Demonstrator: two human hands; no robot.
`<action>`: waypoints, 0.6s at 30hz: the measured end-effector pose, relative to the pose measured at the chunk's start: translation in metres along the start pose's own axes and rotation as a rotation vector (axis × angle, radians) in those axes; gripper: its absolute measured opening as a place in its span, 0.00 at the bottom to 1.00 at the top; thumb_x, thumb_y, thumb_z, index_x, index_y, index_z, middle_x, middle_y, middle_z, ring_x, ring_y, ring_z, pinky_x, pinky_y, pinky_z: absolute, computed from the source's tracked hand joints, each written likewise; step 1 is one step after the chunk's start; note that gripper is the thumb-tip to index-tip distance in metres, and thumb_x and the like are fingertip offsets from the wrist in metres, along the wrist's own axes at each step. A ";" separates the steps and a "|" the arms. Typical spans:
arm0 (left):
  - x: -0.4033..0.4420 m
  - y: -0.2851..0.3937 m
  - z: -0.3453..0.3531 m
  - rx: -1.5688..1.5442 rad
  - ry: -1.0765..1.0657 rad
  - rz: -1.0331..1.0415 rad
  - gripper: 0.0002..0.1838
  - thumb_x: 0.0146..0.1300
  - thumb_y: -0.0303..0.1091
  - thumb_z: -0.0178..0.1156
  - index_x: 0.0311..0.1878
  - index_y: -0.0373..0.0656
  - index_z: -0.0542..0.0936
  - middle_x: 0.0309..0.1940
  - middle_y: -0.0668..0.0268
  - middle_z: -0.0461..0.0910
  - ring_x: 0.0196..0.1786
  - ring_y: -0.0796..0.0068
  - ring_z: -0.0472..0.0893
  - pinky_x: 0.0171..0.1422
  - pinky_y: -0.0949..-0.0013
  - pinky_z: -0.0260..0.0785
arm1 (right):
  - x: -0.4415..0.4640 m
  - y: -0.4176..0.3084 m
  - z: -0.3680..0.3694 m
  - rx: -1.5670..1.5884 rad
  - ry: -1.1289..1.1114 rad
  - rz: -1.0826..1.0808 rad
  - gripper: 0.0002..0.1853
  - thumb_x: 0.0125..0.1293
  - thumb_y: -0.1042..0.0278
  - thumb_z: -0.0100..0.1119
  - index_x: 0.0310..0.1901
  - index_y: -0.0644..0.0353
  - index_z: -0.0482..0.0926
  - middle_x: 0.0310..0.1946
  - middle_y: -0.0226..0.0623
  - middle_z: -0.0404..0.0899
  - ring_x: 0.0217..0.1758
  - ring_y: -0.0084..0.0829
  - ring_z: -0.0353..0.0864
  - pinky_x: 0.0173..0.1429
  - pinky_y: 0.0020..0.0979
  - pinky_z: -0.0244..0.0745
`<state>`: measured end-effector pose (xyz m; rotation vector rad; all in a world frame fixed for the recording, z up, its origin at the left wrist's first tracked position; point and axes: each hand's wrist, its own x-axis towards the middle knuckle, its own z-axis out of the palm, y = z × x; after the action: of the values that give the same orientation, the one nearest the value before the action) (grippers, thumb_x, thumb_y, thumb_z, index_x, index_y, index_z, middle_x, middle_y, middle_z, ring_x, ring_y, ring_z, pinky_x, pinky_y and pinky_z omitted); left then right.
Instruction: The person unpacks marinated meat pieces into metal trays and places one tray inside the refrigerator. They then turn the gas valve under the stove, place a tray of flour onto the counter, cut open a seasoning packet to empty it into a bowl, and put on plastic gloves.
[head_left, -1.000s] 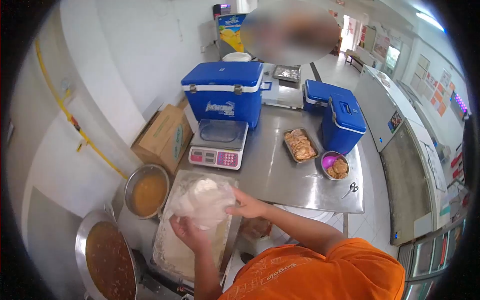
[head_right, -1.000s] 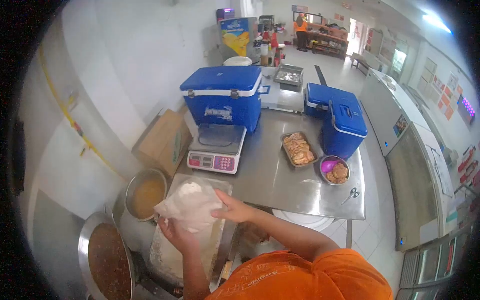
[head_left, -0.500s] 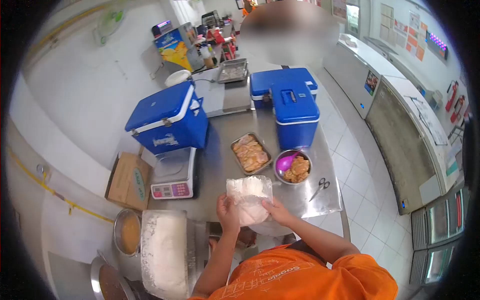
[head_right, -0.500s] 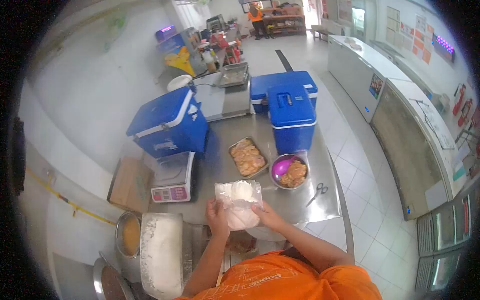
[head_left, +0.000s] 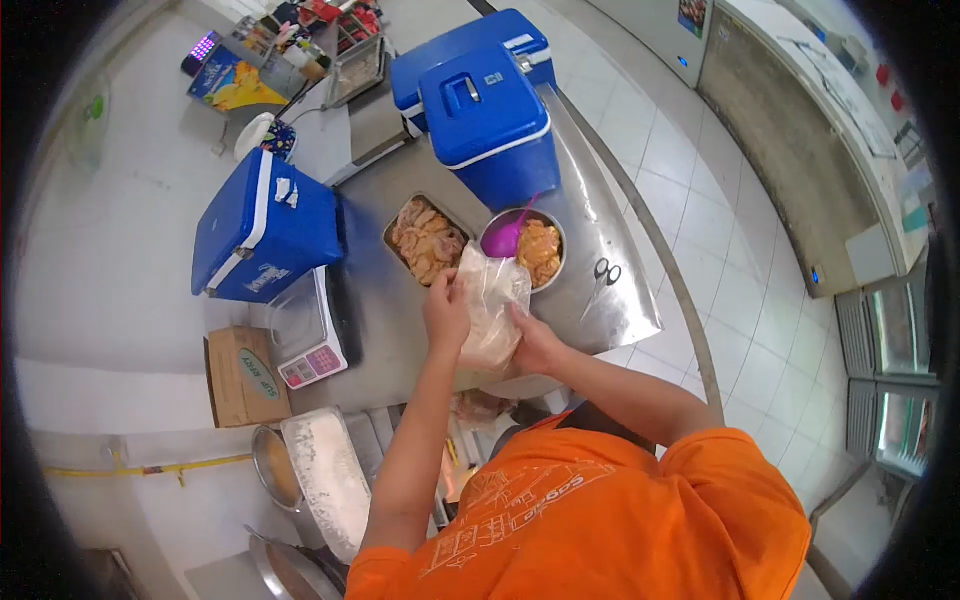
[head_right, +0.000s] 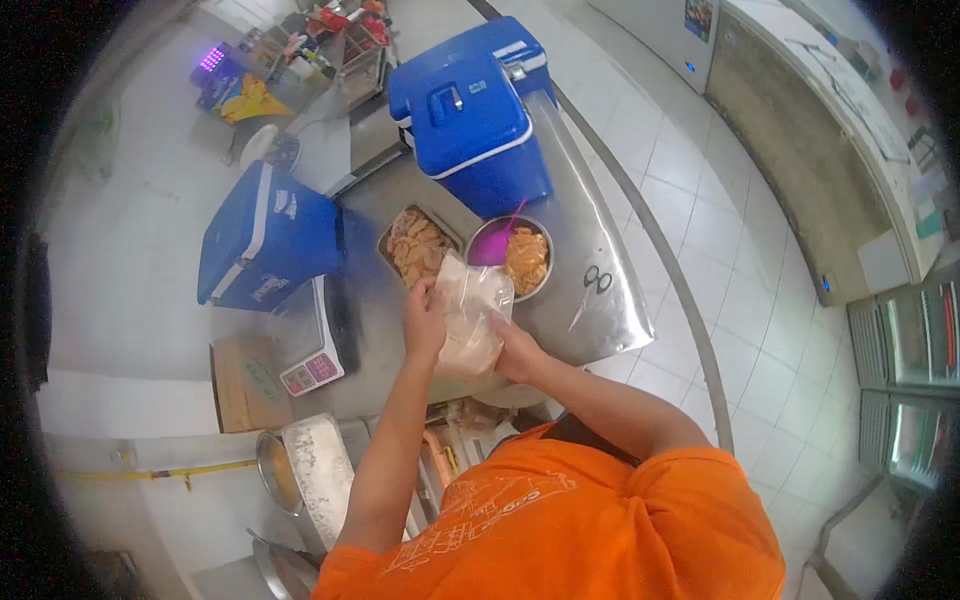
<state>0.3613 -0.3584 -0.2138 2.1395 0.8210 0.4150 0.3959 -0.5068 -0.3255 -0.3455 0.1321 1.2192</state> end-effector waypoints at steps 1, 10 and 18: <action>0.006 0.013 0.001 0.026 -0.045 -0.007 0.12 0.73 0.35 0.61 0.54 0.41 0.81 0.43 0.60 0.85 0.44 0.67 0.84 0.51 0.65 0.74 | 0.004 -0.003 0.000 0.065 0.056 0.070 0.31 0.82 0.43 0.42 0.78 0.50 0.58 0.75 0.36 0.66 0.77 0.41 0.65 0.80 0.51 0.60; 0.043 0.033 0.024 0.348 -0.055 0.248 0.10 0.70 0.37 0.60 0.49 0.45 0.82 0.39 0.49 0.85 0.45 0.43 0.84 0.49 0.49 0.73 | 0.031 0.000 0.014 0.329 -0.048 0.069 0.34 0.82 0.38 0.28 0.78 0.54 0.57 0.76 0.38 0.64 0.79 0.43 0.63 0.81 0.53 0.59; 0.053 0.046 0.020 0.372 -0.027 0.269 0.08 0.71 0.38 0.59 0.48 0.48 0.81 0.35 0.52 0.85 0.42 0.41 0.83 0.47 0.46 0.73 | 0.040 -0.002 0.031 0.310 0.037 0.045 0.37 0.81 0.36 0.25 0.77 0.56 0.57 0.76 0.39 0.63 0.79 0.42 0.63 0.81 0.50 0.60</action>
<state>0.4301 -0.3557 -0.1898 2.6108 0.6331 0.3919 0.4093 -0.4611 -0.3071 -0.0948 0.3576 1.2158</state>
